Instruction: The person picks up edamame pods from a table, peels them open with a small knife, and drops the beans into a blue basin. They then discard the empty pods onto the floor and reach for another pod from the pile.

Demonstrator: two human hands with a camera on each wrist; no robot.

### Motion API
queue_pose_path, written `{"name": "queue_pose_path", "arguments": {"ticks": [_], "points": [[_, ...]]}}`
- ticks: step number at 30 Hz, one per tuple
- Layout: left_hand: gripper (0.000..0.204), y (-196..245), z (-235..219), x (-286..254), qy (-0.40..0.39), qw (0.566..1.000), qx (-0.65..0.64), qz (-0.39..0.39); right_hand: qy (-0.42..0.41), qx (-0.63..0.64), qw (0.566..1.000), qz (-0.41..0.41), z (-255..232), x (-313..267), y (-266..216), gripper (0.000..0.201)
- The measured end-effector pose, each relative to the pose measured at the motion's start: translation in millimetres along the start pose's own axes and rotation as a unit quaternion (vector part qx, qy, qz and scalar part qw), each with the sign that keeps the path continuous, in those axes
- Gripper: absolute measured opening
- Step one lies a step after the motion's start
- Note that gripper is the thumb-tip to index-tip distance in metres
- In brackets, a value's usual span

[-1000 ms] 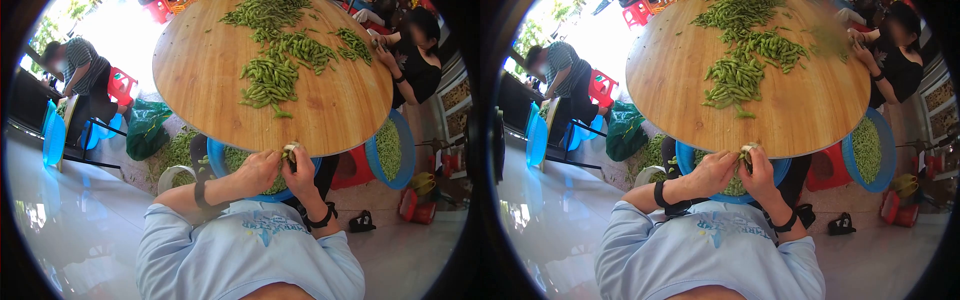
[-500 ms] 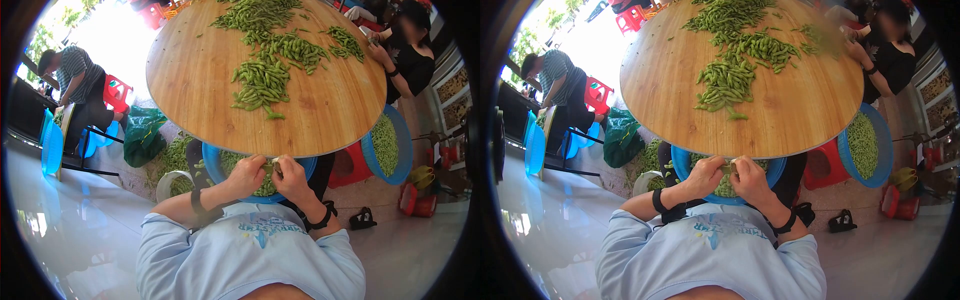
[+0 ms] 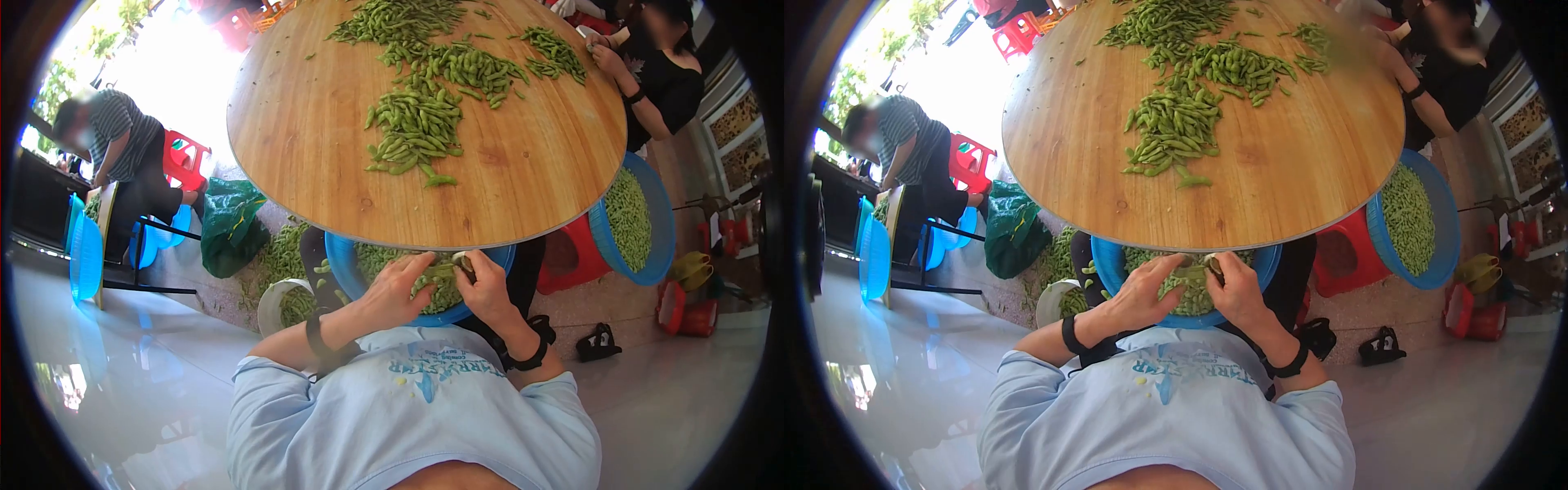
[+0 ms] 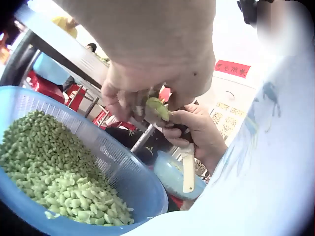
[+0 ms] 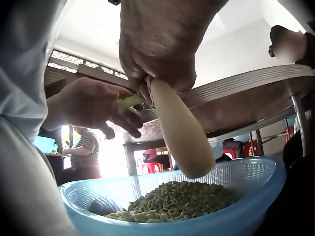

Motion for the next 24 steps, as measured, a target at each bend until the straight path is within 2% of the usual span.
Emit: {"name": "queue_pose_path", "arguments": {"ticks": [1,4,6,8,9,11,12,14,16,18,20,22,23,24], "points": [[0.034,1,-2,0,0.020,0.998,-0.043,-0.047,0.003,0.001,1.000,0.001,2,1,-3,0.019],[0.026,-1,-17,3,-0.018,1.000,-0.022,-0.007,0.002,0.050,0.999,0.019,8,4,-13,0.021],[0.017,4,-45,6,-0.031,0.999,0.024,0.002,-0.039,0.103,0.994,0.026,11,2,-14,0.021],[0.014,4,-79,10,-0.123,0.970,0.206,-0.028,-0.046,0.081,0.996,0.014,4,5,-11,0.020],[0.014,3,-89,13,-0.125,0.970,0.208,-0.027,-0.070,0.060,0.996,0.005,4,4,-6,0.020],[0.012,-3,-103,15,-0.175,0.886,0.428,-0.027,-0.094,0.042,0.995,-0.001,10,0,2,0.021],[0.012,-2,-100,24,-0.177,0.885,0.429,-0.026,-0.076,0.033,0.996,-0.012,13,-1,6,0.021],[0.012,9,-82,59,-0.091,0.922,0.351,0.135,-0.056,0.021,0.998,-0.027,13,3,7,0.021],[0.010,3,-53,86,-0.078,0.943,0.293,0.140,-0.071,0.093,0.993,0.034,14,2,4,0.018],[0.010,-8,-19,114,-0.041,0.942,0.255,0.214,-0.078,0.098,0.991,0.047,16,-1,8,0.018],[0.010,-27,6,132,-0.046,0.934,0.286,0.211,-0.084,0.102,0.990,0.057,11,-2,11,0.017],[0.011,-31,14,138,-0.058,0.924,0.318,0.206,-0.070,0.200,0.973,0.086,3,-3,9,0.020],[0.012,-33,16,139,-0.063,0.921,0.323,0.210,-0.070,0.200,0.973,0.087,-3,-2,7,0.020],[0.013,-31,17,139,-0.068,0.917,0.328,0.216,-0.081,0.258,0.950,0.156,-7,-2,7,0.026]]}}
Point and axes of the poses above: each hand's wrist, its own x-axis towards the middle knuckle, its own z-axis out of the palm, y = z × x, the point moved 3 cm from there along x, towards the middle knuckle, and after that the axes turned 13 degrees about y, right-handed, at the moved point
